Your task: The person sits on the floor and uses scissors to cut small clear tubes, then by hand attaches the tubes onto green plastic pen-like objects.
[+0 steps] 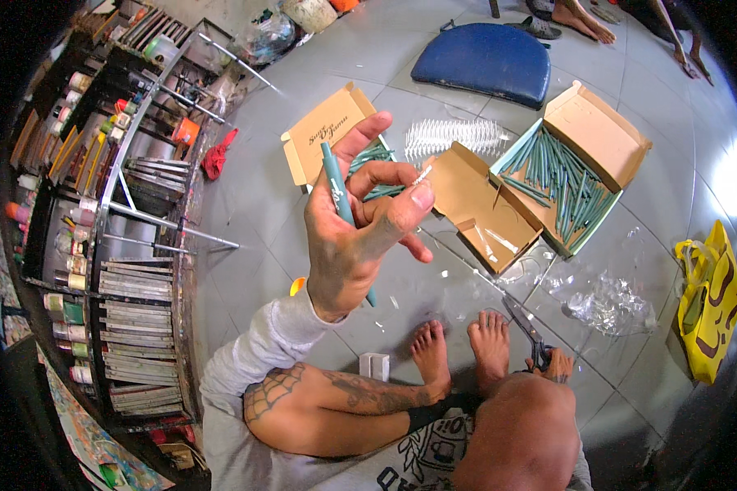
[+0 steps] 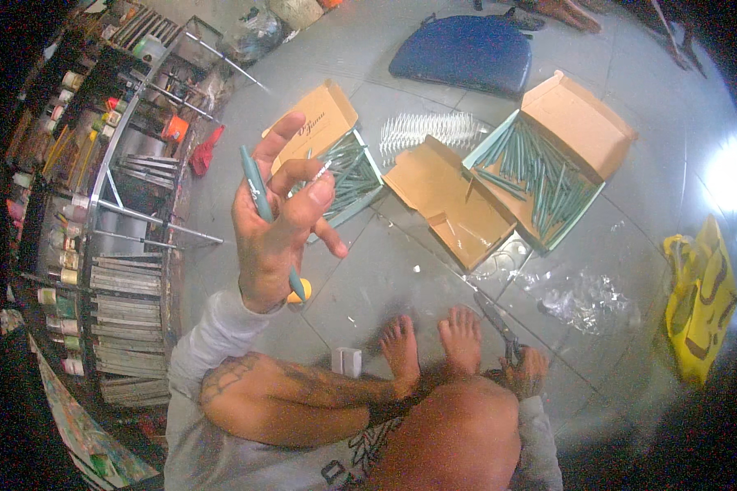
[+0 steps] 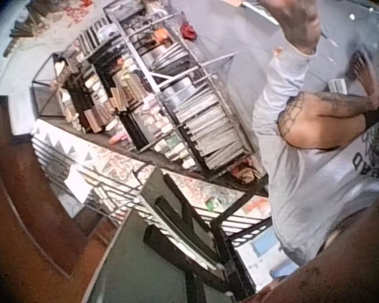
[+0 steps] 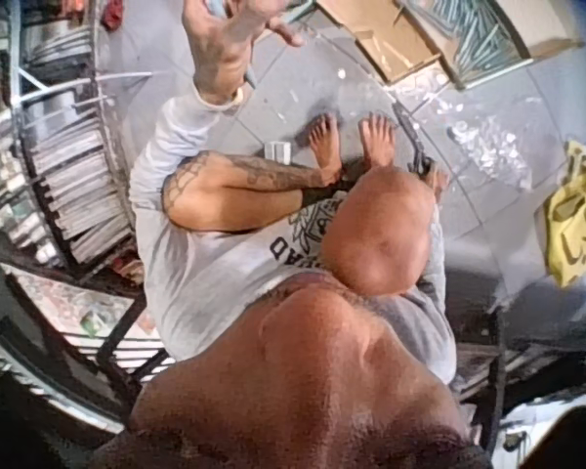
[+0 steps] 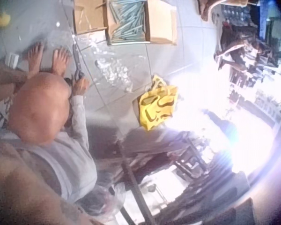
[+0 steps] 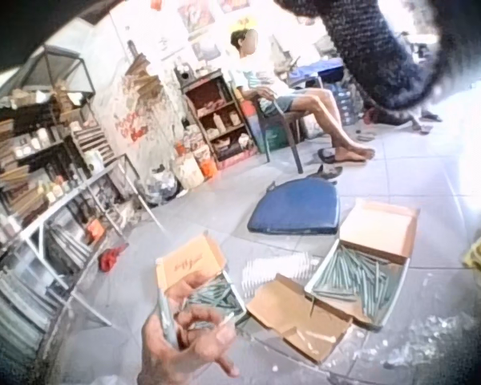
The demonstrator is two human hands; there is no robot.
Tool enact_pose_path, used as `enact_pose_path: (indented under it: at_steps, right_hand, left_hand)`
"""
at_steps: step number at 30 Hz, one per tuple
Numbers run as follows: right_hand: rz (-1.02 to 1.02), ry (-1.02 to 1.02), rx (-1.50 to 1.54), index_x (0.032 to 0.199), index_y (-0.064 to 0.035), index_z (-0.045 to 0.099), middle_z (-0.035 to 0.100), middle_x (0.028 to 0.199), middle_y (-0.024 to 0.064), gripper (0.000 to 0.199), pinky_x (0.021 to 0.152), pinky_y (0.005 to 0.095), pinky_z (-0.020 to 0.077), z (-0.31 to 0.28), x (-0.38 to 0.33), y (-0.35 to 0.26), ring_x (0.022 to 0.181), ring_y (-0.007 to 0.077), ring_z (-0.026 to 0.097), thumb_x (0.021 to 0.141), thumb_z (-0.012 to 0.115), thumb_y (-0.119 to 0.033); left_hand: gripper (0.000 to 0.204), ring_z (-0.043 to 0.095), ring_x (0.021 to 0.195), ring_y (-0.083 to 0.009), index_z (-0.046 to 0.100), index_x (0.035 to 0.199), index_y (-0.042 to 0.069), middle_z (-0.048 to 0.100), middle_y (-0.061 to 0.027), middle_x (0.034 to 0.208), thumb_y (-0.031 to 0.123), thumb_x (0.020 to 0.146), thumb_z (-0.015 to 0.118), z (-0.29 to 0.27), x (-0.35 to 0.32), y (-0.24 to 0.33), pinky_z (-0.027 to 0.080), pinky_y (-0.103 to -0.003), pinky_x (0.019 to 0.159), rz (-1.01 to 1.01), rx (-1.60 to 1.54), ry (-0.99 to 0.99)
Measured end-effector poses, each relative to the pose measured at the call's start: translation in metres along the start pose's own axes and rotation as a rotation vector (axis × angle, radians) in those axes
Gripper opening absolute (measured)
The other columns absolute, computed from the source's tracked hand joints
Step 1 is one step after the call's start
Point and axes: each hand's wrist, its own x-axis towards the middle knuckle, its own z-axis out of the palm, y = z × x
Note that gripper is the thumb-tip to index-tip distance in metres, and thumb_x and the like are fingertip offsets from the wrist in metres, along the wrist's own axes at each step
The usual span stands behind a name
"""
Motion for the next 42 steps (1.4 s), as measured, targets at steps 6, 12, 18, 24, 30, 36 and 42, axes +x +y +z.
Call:
enact_pose_path:
  at_steps: [6, 12, 18, 24, 30, 36, 42]
  right_hand:
    - [0.049, -0.125, -0.016, 0.104, -0.0018, 0.06, 0.063, 0.092, 0.0185, 0.044, 0.074, 0.0513, 0.0477, 0.004, -0.005, 0.013, 0.087, 0.0427, 0.06, 0.077, 0.082, -0.028]
    - [0.048, -0.004, 1.107, 0.11, 0.0053, 0.068, 0.073, 0.096, 0.0184, 0.03, 0.078, 0.0361, 0.0543, -0.214, 0.139, -0.139, 0.087, 0.0271, 0.07, 0.088, 0.073, -0.014]
    - [-0.306, -0.14, 1.83, 0.114, 0.0038, 0.066, 0.071, 0.104, 0.0119, 0.025, 0.086, 0.0318, 0.0549, -0.318, 0.197, -0.257, 0.093, 0.0159, 0.067, 0.095, 0.069, -0.012]
    - [-0.417, -0.128, 2.037, 0.111, 0.0036, 0.064, 0.07, 0.1, 0.0123, 0.021, 0.08, 0.0335, 0.0556, -0.315, 0.198, -0.289, 0.087, 0.0178, 0.066, 0.095, 0.068, -0.009]
    - [-0.405, -0.004, 1.954, 0.109, 0.0027, 0.065, 0.067, 0.098, 0.0113, 0.017, 0.08, 0.0316, 0.0542, -0.313, 0.198, -0.296, 0.088, 0.0174, 0.065, 0.094, 0.068, -0.006]
    - [-0.639, 0.318, 1.635, 0.104, 0.0028, 0.062, 0.058, 0.106, 0.0092, 0.011, 0.082, 0.0283, 0.0495, -0.31, 0.205, -0.294, 0.094, 0.0147, 0.06, 0.094, 0.063, -0.001]
    - [-0.699, 0.115, 1.751, 0.101, 0.0001, 0.057, 0.056, 0.1, 0.0067, 0.004, 0.081, 0.0277, 0.0469, -0.307, 0.201, -0.293, 0.088, 0.0133, 0.057, 0.097, 0.059, -0.001]
  left_hand:
    - [0.078, 0.065, 0.074, -0.0092, 0.027, 0.148, -0.001, 0.064, -0.012, 0.102, -0.001, 0.083, 0.069, 0.011, -0.006, 0.011, 0.057, -0.024, 0.046, 0.076, -0.032, -0.066]
    - [0.073, 0.05, 0.049, -0.0058, 0.028, 0.149, -0.001, 0.062, -0.0051, 0.099, 0.0, 0.083, 0.059, 0.017, -0.015, 0.012, 0.047, -0.022, 0.033, 0.2, 0.053, -0.116]
    - [0.069, 0.054, 0.054, -0.0038, 0.033, 0.145, -0.001, 0.065, -0.007, 0.098, -0.002, 0.084, 0.065, 0.026, -0.019, 0.024, 0.044, -0.019, 0.036, 0.221, -0.06, -0.104]
    - [0.068, 0.058, 0.058, -0.0022, 0.035, 0.143, -0.002, 0.066, -0.0083, 0.096, -0.002, 0.084, 0.07, 0.026, -0.023, 0.027, 0.044, -0.017, 0.039, 0.217, -0.097, -0.001]
    - [0.065, 0.053, 0.055, -0.0001, 0.039, 0.14, -0.002, 0.067, -0.0082, 0.094, -0.004, 0.083, 0.07, 0.024, -0.024, 0.032, 0.04, -0.017, 0.039, 0.213, -0.061, 0.011]
    - [0.052, 0.043, 0.046, 0.0002, 0.043, 0.136, -0.002, 0.066, -0.0098, 0.092, 0.013, 0.091, 0.063, 0.023, -0.025, 0.032, 0.034, -0.017, 0.038, 0.218, 0.05, -0.019]
    - [0.029, 0.043, 0.057, -0.01, 0.047, 0.099, 0.01, 0.057, -0.0067, 0.097, 0.036, 0.101, 0.035, -0.006, -0.012, 0.031, 0.041, -0.026, 0.052, 0.066, -0.386, -0.156]
